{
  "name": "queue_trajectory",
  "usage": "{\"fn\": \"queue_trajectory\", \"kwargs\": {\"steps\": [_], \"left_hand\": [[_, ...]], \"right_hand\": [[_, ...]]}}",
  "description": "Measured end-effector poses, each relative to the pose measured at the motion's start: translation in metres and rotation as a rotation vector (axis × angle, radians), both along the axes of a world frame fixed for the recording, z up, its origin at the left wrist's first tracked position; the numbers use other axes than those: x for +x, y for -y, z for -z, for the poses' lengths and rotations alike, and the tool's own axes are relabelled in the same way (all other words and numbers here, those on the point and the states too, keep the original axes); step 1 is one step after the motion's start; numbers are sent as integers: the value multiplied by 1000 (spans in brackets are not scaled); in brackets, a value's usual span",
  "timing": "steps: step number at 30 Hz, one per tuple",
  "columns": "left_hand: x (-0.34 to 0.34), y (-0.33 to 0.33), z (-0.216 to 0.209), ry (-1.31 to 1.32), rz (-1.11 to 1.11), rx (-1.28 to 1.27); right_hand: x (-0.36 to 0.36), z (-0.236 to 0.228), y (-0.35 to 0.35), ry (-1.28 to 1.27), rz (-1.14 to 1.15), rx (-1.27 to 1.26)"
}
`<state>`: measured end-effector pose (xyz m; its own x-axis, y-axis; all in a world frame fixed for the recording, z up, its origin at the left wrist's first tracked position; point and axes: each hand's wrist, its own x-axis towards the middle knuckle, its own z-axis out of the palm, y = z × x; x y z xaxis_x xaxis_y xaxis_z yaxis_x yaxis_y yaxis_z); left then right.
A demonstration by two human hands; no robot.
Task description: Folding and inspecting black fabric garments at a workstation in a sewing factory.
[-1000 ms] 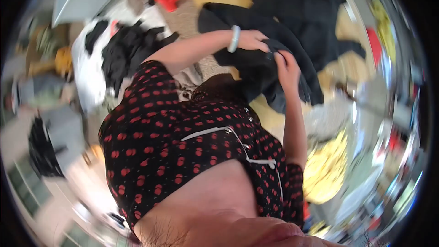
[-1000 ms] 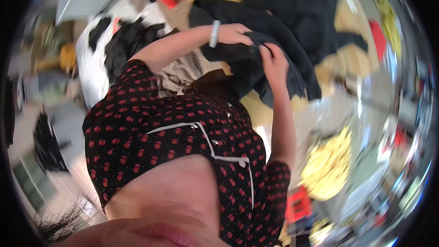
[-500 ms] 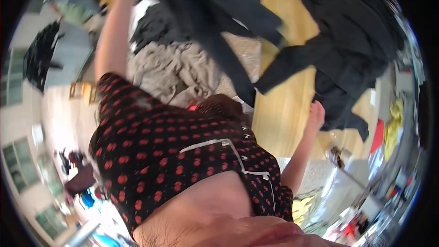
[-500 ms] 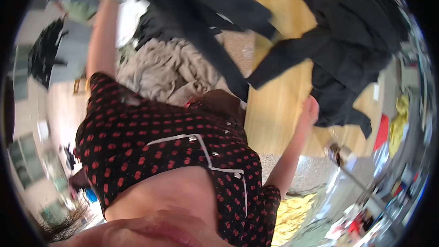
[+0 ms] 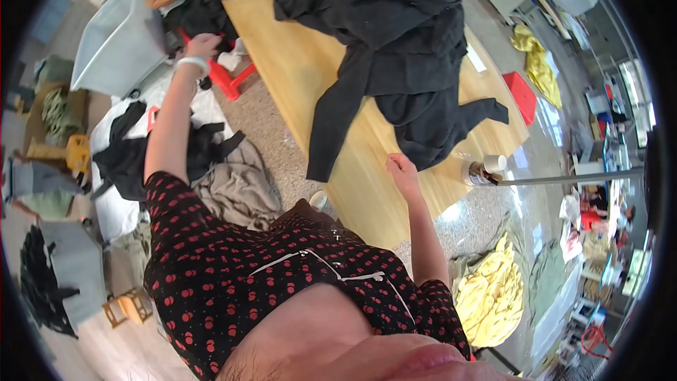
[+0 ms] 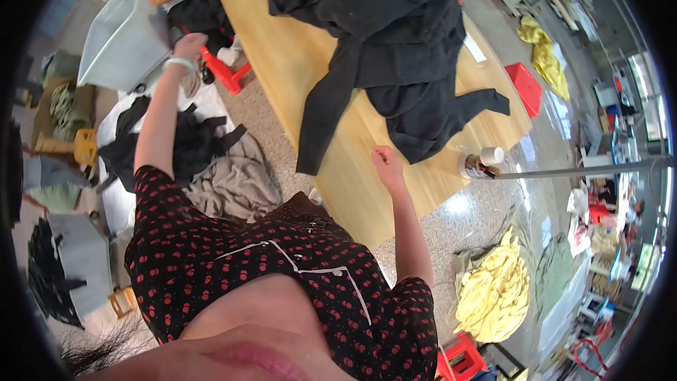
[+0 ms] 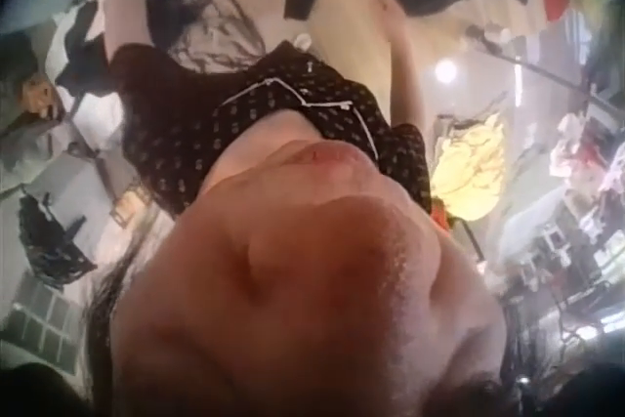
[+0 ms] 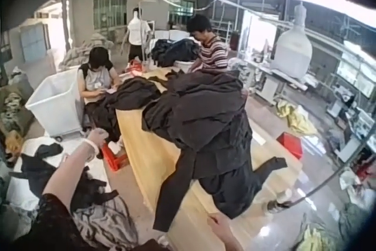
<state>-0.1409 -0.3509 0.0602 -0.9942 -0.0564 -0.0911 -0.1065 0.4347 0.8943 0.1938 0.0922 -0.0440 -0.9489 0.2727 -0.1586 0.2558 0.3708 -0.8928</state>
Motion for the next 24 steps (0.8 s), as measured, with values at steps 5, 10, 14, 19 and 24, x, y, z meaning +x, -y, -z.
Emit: {"fn": "queue_trajectory", "kwargs": {"steps": [5, 10, 14, 19, 24], "left_hand": [[-60, -183, 12, -465, 184, -457], [-72, -310, -33, -864, 327, -560], [-96, -342, -42, -853, 411, -726], [-70, -349, -50, -868, 539, -524], [-17, -335, -56, -843, 716, -416]], "right_hand": [[18, 28, -7, 39, 46, -25], [53, 60, -6, 143, 150, -52], [57, 56, 10, 203, 180, -103], [60, 59, 9, 246, 191, -163], [24, 41, -2, 141, 90, -42]]}}
